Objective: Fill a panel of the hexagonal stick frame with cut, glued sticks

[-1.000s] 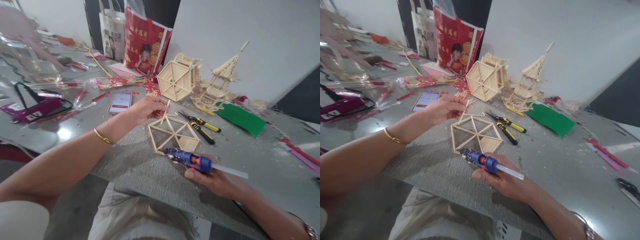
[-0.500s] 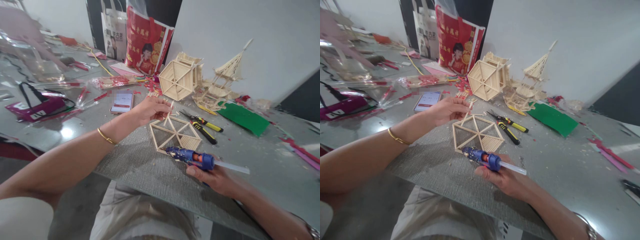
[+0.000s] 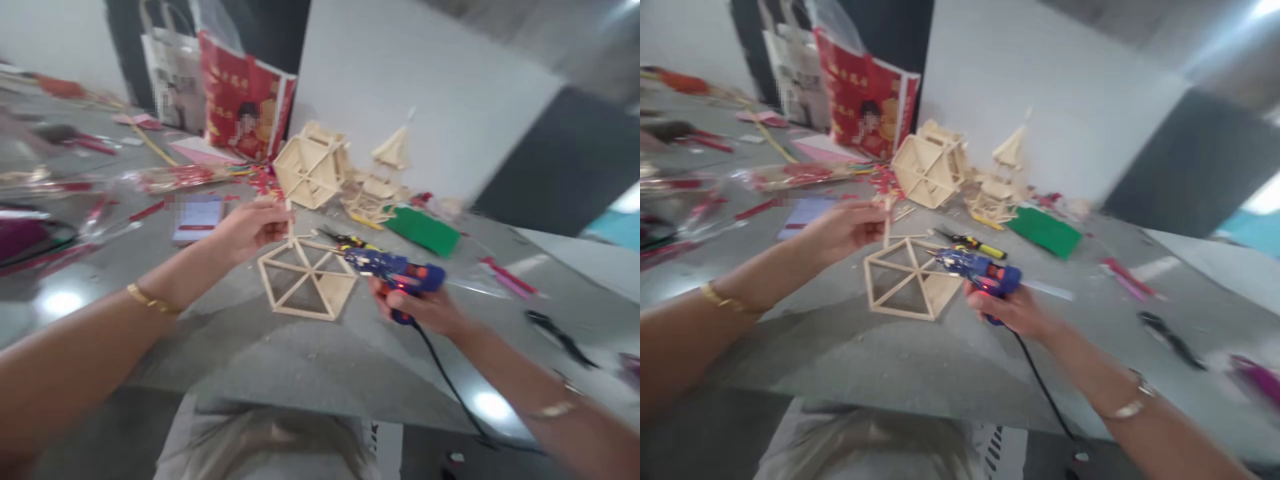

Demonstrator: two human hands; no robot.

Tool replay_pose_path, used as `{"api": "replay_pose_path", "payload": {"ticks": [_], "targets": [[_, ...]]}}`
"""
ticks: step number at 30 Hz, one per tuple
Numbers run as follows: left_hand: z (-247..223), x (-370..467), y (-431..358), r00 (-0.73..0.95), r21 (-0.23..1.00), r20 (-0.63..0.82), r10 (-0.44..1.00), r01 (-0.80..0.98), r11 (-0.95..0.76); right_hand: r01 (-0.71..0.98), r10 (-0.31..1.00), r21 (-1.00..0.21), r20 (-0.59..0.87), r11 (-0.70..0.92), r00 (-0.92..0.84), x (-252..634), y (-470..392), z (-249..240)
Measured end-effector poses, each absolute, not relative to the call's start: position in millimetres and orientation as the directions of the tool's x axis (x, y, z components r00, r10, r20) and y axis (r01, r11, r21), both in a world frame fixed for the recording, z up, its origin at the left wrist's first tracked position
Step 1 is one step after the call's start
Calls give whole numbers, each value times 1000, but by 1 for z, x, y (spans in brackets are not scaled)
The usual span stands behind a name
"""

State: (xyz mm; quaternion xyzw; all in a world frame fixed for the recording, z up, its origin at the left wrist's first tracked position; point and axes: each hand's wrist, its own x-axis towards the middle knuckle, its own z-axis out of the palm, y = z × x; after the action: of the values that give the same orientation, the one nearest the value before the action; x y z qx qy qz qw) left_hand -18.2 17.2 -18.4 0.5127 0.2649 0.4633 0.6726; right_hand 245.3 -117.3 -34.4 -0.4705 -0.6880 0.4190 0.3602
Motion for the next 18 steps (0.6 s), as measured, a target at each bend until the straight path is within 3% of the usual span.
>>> {"api": "replay_pose_path", "payload": {"ticks": [4,9,13,18], "targets": [[-17,-21,22,416,927,115,902,-372,53,210,938,-963,92,170,-335,259,-98,-16],[-17,-20,10,402,916,110,909,-396,64,148,910,-906,367,397,-195,261,-89,8],[-21,-13,0,461,958,127,878,-288,13,42,866,-885,442,463,-234,251,-92,4],[-21,-3,-18,503,985,173,847,-88,-149,233,900,-879,359,415,-248,244,-104,-26]]}}
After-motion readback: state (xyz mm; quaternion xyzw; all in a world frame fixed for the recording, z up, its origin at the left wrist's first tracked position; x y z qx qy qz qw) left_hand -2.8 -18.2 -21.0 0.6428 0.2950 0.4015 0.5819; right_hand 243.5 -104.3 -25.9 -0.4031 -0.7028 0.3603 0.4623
